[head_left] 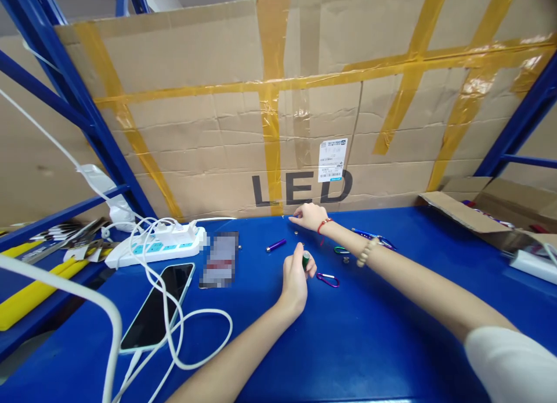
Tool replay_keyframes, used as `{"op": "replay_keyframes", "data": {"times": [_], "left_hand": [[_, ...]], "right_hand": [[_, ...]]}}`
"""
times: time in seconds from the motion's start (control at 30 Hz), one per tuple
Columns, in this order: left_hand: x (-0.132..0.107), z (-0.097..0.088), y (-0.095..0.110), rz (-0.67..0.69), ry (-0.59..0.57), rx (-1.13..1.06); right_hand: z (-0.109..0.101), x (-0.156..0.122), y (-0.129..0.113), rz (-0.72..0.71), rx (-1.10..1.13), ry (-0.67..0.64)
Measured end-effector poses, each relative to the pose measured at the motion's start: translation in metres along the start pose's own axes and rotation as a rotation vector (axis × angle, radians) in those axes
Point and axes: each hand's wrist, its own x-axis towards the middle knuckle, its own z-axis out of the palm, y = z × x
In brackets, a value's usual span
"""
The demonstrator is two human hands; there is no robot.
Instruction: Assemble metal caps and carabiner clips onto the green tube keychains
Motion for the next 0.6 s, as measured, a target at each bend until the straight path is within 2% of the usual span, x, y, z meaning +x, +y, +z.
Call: {"op": "replay_keyframes", "data": {"times": [0.13, 0.27, 0.43, 0.6], "left_hand": [[0.002, -0.003, 0.007, -0.009, 0.058, -0.053], [0.004, -0.004, 0.007, -0.028, 0.073, -0.066], [0.004, -0.004, 0.004, -0.05, 0.056, -0.076], [0.003, -0.004, 0.005, -0.079, 0.049, -0.059]], "right_hand": [[0.021, 0.034, -0.018, 0.063, -0.016, -0.035], [0.036, 0.046, -0.026, 0.068, -0.03, -0.082], [0.039, 0.045, -0.022, 0.035, -0.024, -0.132], [0.028, 0.027, -0.005, -0.02, 0.019, -0.161]]}}
